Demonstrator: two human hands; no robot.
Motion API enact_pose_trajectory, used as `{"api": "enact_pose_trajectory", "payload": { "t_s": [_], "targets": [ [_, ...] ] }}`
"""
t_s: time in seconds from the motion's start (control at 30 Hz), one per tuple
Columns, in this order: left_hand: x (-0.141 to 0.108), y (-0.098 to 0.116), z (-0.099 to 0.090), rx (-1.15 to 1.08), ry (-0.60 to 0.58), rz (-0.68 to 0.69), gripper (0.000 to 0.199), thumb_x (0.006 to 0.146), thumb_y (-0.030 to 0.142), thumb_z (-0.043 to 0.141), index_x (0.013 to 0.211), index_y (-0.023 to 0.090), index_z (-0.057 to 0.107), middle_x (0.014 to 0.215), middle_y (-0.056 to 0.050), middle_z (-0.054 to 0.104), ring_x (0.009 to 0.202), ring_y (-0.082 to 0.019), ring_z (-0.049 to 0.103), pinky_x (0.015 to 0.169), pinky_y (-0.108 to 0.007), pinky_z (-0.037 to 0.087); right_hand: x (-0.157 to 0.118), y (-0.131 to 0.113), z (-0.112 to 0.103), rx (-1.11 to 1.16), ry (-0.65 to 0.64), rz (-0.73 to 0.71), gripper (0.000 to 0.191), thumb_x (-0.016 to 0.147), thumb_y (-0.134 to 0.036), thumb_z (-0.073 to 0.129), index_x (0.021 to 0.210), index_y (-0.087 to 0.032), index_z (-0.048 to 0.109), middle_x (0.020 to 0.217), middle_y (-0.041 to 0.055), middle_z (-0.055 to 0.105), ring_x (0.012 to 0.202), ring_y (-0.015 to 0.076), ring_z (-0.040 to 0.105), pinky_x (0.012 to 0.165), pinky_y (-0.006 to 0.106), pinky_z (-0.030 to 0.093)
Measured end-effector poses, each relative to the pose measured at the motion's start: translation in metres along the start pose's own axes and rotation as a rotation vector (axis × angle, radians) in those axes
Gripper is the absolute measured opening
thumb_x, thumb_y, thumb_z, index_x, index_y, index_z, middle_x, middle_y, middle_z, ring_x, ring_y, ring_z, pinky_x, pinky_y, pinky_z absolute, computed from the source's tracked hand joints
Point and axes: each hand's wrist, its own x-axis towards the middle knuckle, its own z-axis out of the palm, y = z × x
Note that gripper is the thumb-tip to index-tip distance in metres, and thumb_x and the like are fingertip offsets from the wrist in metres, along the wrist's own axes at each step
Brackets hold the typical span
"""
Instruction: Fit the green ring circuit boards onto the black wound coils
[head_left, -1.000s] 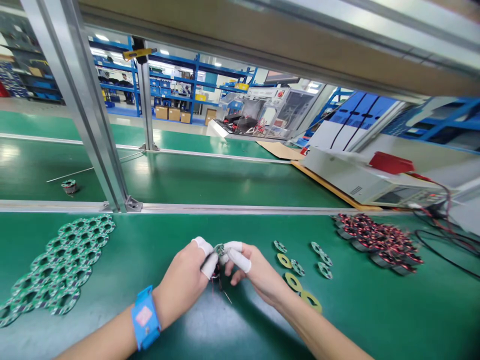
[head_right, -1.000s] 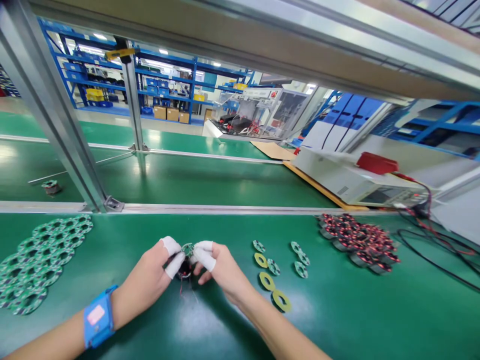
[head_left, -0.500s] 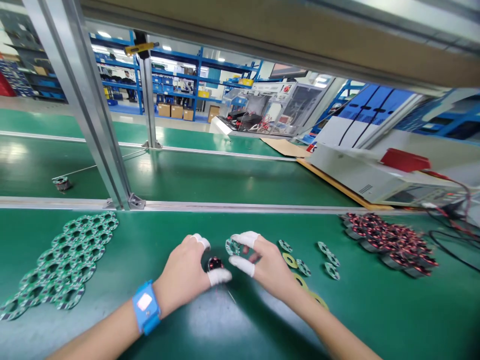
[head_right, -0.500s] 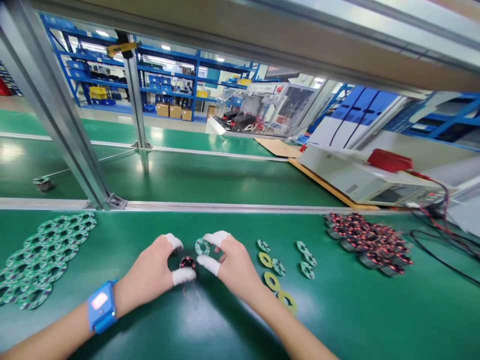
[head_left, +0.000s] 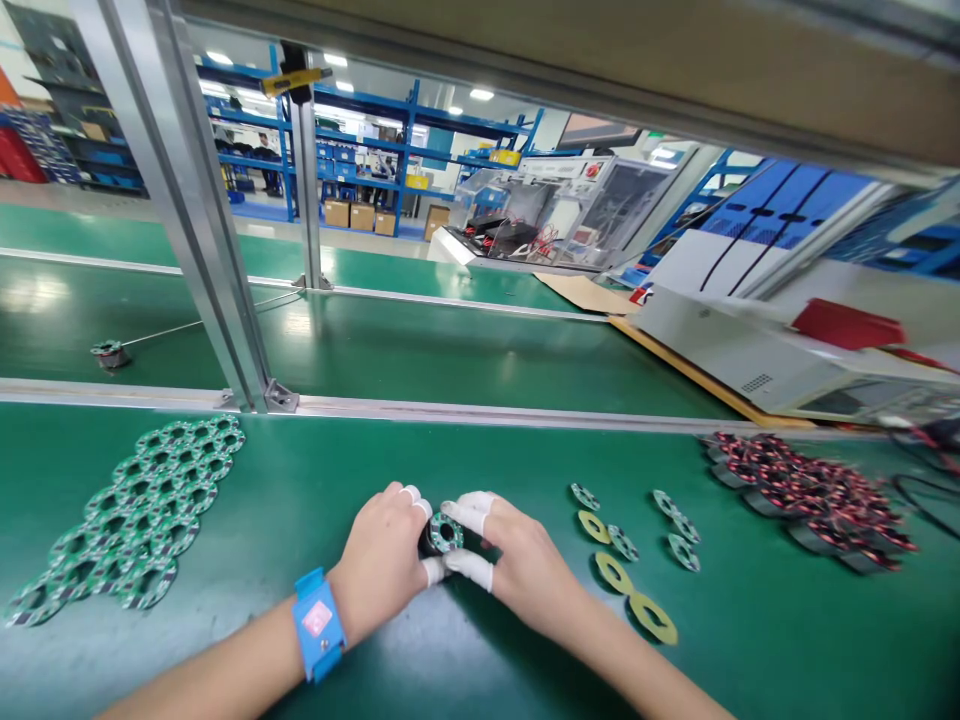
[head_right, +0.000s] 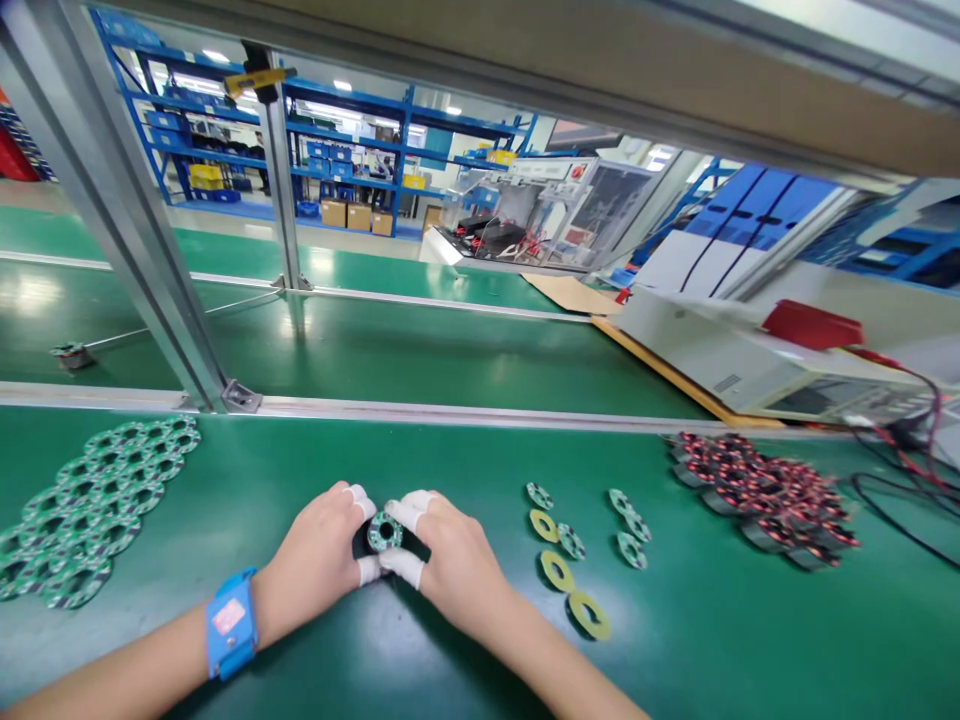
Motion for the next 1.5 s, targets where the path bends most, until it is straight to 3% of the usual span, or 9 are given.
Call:
{"api": "enact_pose_trajectory", "payload": {
  "t_s": [0.13,0.37,0.63,0.83,1.0,1.2,1.3,1.5],
  "targets": [
    [0.0,0.0,0.0,-0.008,-0.002,0.009,0.028,0.075,0.044,0.065,0.078,0.017,0.057,0.085,-0.005,0.059,0.082,-0.023,0.052,0.073,-0.035,0.044,-0.002,0.0,-0.001,-0.1,0.007,-0.021,0.03,0.079,-0.026,0.067,0.107,-0.018,0.065,0.098,0.0097,0.067,0.088,0.0253,0.06,0.074,0.036,0.052],
    [0.001,-0.001,-0.001,-0.017,-0.016,0.008,0.03,0.076,0.046,0.064,0.079,0.017,0.056,0.086,-0.005,0.058,0.082,-0.023,0.051,0.072,-0.034,0.043,-0.004,0.007,0.006,-0.081,0.09,-0.091,0.031,0.084,-0.031,0.06,0.112,-0.02,0.063,0.102,0.0108,0.067,0.091,0.024,0.061,0.076,0.035,0.052],
    [0.0,-0.003,0.001,-0.058,-0.012,0.011,0.028,0.075,0.044,0.065,0.079,0.018,0.056,0.085,-0.004,0.058,0.08,-0.022,0.05,0.071,-0.033,0.041,-0.005,0.008,0.007,-0.062,0.078,-0.084,0.033,0.083,-0.032,0.062,0.114,-0.022,0.062,0.104,0.0103,0.067,0.093,0.0238,0.061,0.077,0.034,0.052],
    [0.0,-0.004,0.001,-0.075,-0.005,0.015,0.033,0.078,0.05,0.061,0.078,0.017,0.056,0.085,-0.005,0.058,0.081,-0.022,0.05,0.072,-0.033,0.04,-0.006,0.004,0.009,-0.147,0.106,-0.051,0.027,0.085,-0.033,0.058,0.107,-0.018,0.065,0.093,0.0108,0.068,0.083,0.0251,0.063,0.069,0.034,0.052],
    [0.001,-0.002,0.0,-0.074,-0.018,-0.004,0.026,0.077,0.042,0.064,0.08,0.018,0.058,0.085,-0.004,0.059,0.082,-0.022,0.05,0.07,-0.033,0.04,-0.008,0.002,0.013,-0.17,0.115,-0.021,0.025,0.084,-0.034,0.059,0.101,-0.017,0.067,0.086,0.01,0.067,0.078,0.0239,0.062,0.066,0.033,0.051],
    [0.0,-0.002,-0.002,-0.069,-0.033,-0.011,0.024,0.076,0.041,0.065,0.081,0.018,0.058,0.086,-0.004,0.059,0.082,-0.022,0.051,0.071,-0.032,0.04,-0.002,-0.003,0.008,0.047,0.084,0.023,0.031,0.078,-0.024,0.063,0.109,-0.02,0.061,0.099,0.0089,0.064,0.083,0.021,0.059,0.071,0.032,0.051],
    [0.001,-0.002,-0.004,-0.07,-0.034,-0.002,0.023,0.075,0.04,0.065,0.081,0.019,0.058,0.085,-0.003,0.06,0.082,-0.021,0.051,0.07,-0.031,0.04,0.004,-0.01,-0.001,0.166,0.029,-0.009,0.025,0.076,-0.016,0.061,0.1,-0.02,0.063,0.09,0.0055,0.061,0.074,0.0168,0.056,0.065,0.027,0.049],
    [0.002,-0.002,-0.005,-0.077,-0.049,0.012,0.027,0.079,0.046,0.058,0.079,0.019,0.059,0.083,-0.003,0.06,0.081,-0.021,0.05,0.069,-0.031,0.038,0.008,-0.013,-0.01,0.186,-0.013,0.011,0.013,0.073,-0.013,0.062,0.084,-0.018,0.065,0.079,0.003,0.058,0.07,0.0157,0.053,0.062,0.025,0.047]
  ]
}}
